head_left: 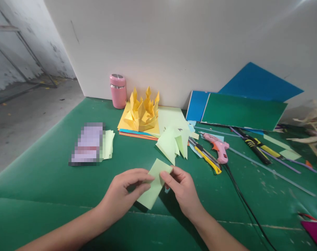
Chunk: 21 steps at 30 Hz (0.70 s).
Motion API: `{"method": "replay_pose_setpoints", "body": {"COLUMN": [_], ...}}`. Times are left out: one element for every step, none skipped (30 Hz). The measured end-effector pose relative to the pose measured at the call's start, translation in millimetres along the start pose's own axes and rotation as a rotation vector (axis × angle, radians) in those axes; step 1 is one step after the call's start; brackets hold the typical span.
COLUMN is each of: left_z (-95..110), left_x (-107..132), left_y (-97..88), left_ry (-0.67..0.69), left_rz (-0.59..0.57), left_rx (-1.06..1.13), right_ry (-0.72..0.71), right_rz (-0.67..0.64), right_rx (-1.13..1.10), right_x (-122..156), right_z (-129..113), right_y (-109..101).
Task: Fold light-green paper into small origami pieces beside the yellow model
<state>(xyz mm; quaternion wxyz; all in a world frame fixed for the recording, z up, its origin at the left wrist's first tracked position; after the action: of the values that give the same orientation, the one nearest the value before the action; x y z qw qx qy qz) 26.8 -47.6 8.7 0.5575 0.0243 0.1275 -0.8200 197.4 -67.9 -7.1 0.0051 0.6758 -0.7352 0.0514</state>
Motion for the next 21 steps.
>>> {"method": "replay_pose_setpoints", "body": {"left_z": [-0.6,-1.1,-1.5,-1.7,-1.8,-1.6,-1.4,-1.0,-0.5,-0.1,0.4,0.7,0.9,0.8,0.6,0.3,-0.2,-0.6,-1.1,-1.5,-1.8], "left_x": [0.0,-0.3,-0.8,-1.4,-2.1,-2.7,-3.1,-3.4,-3.4,-3.3,-3.0,-2.6,-2.3,-1.9,-1.6,-1.3,-1.1,-0.9,-0.8,-0.8,-0.8], "left_y": [-0.2,-0.4,-0.5,-0.6,-0.6,-0.7,-0.7,-0.8,-1.0,-1.3,-1.5,-1.8,-1.9,-2.0,-1.9,-1.7,-1.3,-0.9,-0.5,0.0,0.3], "left_ry": [-0.01,-0.024,-0.042,-0.064,-0.089,-0.116,-0.144,-0.172,-0.197,-0.219,-0.236,-0.248,-0.258,-0.267,-0.276,-0.286,-0.296,-0.299,-0.295,-0.286,-0.272], "left_rz": [-0.003,-0.009,-0.018,-0.028,-0.039,-0.048,-0.059,-0.068,-0.074,-0.081,-0.089,-0.094,-0.097,-0.099,-0.099,-0.098,-0.094,-0.088,-0.081,-0.074,-0.069], "left_rx": [-0.006,-0.008,-0.004,0.007,0.026,0.052,0.081,0.11,0.134,0.152,0.163,0.167,0.164,0.156,0.145,0.134,0.123,0.115,0.11,0.106,0.099], "right_ry": [0.008,0.012,0.017,0.02,0.025,0.028,0.032,0.035,0.035,0.034,0.032,0.03,0.028,0.026,0.026,0.026,0.026,0.026,0.026,0.025,0.023], "right_rz": [0.003,0.004,0.002,0.001,-0.001,-0.003,-0.008,-0.013,-0.02,-0.026,-0.03,-0.034,-0.036,-0.037,-0.036,-0.033,-0.029,-0.027,-0.025,-0.025,-0.025], "right_rx": [0.002,0.002,-0.001,-0.004,-0.008,-0.012,-0.015,-0.016,-0.015,-0.013,-0.01,-0.007,-0.003,0.001,0.006,0.01,0.014,0.017,0.02,0.024,0.029], "right_x": [-0.2,-0.4,-0.5,-0.6,-0.5,-0.5,-0.4,-0.2,0.0,0.1,0.2,0.2,0.2,0.1,0.1,0.0,0.0,0.0,0.1,0.2,0.2], "right_z": [0.7,1.1,1.1,0.9,0.3,-0.4,-1.2,-2.0,-2.7,-3.1,-3.3,-3.2,-2.9,-2.5,-2.0,-1.7,-1.5,-1.5,-1.7,-2.0,-2.4], "right_y": [-0.1,0.1,0.4,0.8,1.3,1.8,2.1,2.4,2.5,2.5,2.4,2.3,2.1,2.0,1.9,1.8,1.8,1.8,1.9,2.0,2.1]}}
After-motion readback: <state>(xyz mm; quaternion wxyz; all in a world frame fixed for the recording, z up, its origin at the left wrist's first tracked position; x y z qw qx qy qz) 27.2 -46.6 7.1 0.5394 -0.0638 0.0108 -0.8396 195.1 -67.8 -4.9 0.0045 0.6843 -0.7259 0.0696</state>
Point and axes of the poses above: each hand's wrist, its own x-axis away from the middle knuckle, its own y-axis out of the palm, z = x × y, the point moved 1 cm from there along -x, towards the middle knuckle, and after that the axes turned 10 degrees about x, right-handed, at the moved point
